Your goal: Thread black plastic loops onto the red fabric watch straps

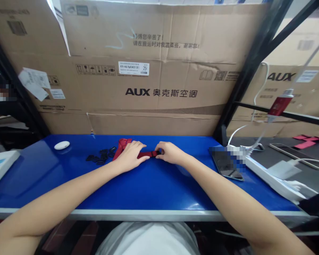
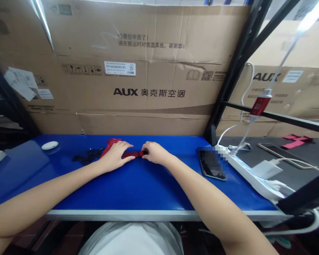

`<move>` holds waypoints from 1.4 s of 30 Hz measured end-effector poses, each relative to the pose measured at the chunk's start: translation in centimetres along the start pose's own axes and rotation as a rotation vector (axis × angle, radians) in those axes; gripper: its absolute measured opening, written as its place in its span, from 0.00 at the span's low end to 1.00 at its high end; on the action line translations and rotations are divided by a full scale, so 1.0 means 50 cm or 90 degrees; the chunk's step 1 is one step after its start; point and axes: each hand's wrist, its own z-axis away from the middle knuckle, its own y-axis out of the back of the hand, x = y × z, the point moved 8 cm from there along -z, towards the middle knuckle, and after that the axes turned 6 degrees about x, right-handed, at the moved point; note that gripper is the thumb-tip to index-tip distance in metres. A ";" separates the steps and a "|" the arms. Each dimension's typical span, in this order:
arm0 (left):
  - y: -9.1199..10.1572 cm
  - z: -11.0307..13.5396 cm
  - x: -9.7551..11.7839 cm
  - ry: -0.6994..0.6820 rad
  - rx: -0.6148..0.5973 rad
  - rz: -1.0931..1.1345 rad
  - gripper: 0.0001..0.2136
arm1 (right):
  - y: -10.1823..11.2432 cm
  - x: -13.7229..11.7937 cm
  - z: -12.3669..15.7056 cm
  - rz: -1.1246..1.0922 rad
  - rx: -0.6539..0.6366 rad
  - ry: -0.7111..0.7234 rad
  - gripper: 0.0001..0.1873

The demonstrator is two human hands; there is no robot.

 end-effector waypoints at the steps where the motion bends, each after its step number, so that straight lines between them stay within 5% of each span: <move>1: -0.010 0.002 0.009 -0.008 -0.013 0.024 0.22 | -0.004 -0.015 0.000 -0.029 0.004 0.014 0.10; 8: -0.030 -0.001 0.023 -0.054 -0.053 0.113 0.12 | -0.025 -0.037 0.001 -0.286 -0.008 0.020 0.04; 15: -0.004 0.004 0.038 -0.119 0.009 0.165 0.17 | -0.046 -0.011 0.003 -0.614 -0.055 -0.122 0.10; 22: 0.027 0.000 0.046 -0.077 0.054 0.235 0.16 | -0.025 -0.027 0.010 -0.794 -0.082 -0.117 0.09; 35: 0.021 -0.002 0.044 -0.137 0.044 0.214 0.11 | 0.000 -0.064 -0.009 -0.280 0.058 -0.005 0.11; 42: 0.022 -0.006 0.020 -0.080 0.027 0.239 0.14 | 0.035 -0.053 -0.005 -0.543 0.028 -0.050 0.13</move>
